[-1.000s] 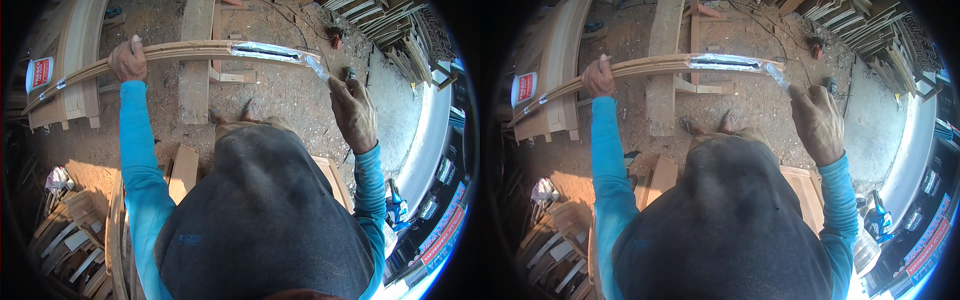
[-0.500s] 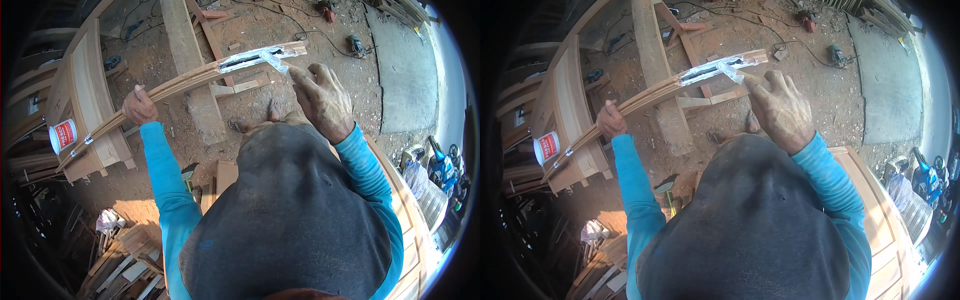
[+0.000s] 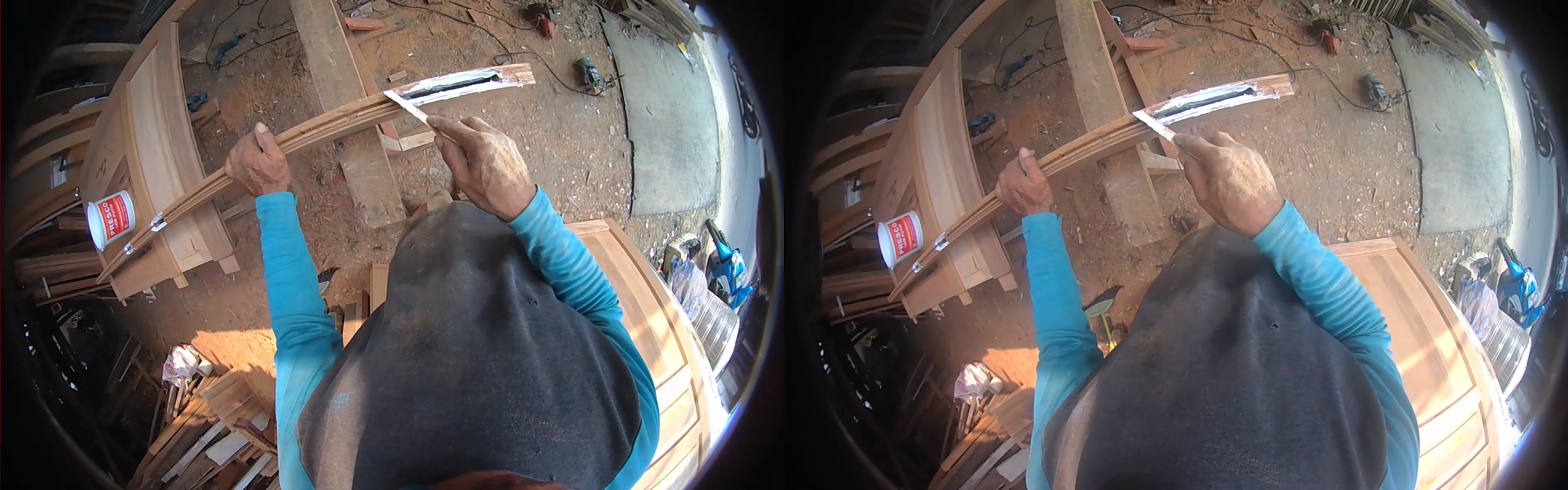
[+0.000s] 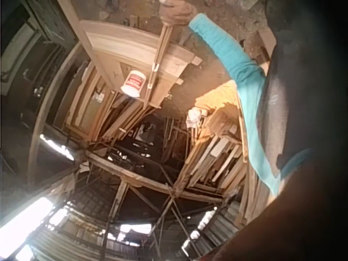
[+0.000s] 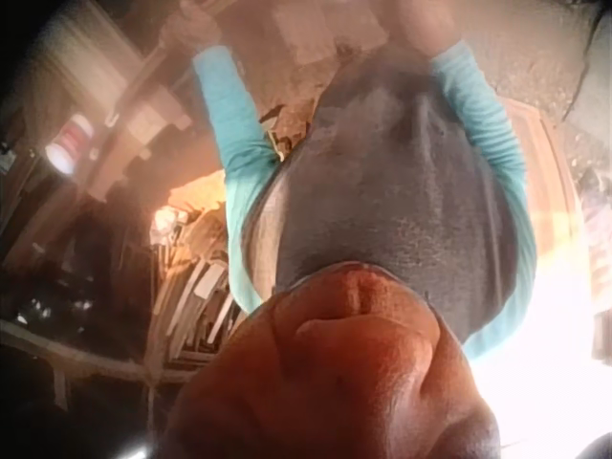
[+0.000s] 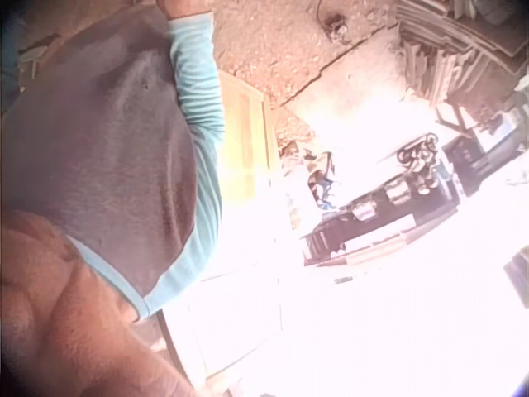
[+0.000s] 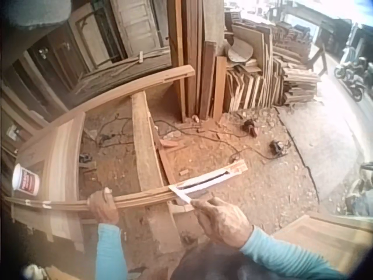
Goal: The person applies glue to the grooves of wooden planks using a small wooden stick and then dips the stick back into a bucket of glue.
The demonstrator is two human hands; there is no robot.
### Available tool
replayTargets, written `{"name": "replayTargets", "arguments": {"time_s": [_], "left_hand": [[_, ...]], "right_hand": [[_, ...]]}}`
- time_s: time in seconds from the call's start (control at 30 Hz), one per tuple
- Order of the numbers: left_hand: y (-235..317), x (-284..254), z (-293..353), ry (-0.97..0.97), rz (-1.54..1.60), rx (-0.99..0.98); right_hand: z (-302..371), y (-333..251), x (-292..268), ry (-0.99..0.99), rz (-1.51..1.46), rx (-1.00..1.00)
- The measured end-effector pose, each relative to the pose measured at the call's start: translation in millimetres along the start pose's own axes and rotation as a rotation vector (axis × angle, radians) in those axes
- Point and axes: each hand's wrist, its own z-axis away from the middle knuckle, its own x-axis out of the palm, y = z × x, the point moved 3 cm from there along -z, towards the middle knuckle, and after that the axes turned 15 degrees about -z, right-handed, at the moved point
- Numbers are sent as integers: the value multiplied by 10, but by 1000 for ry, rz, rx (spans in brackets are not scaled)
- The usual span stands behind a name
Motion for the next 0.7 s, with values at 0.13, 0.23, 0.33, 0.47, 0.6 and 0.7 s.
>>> {"name": "replayTargets", "arguments": {"time_s": [0.13,0.23,0.33,0.47,0.6,0.7], "left_hand": [[-17,15,26,-50,-33,11],[17,-10,1,-63,-9,-10],[11,-16,40,-88,8,-36],[35,-44,1,-87,29,-57],[-5,-55,-26,-84,1,-92],[-32,47,-33,-153,-56,-149]], "right_hand": [[112,-71,-350,30,99,-24],[91,-2,-797,-6,329,-86],[-88,-20,-1170,-92,470,-121],[-509,-229,-1406,-298,545,-204],[-969,-266,-1538,-441,840,-288],[-1217,-313,-1500,-626,894,-492]]}}
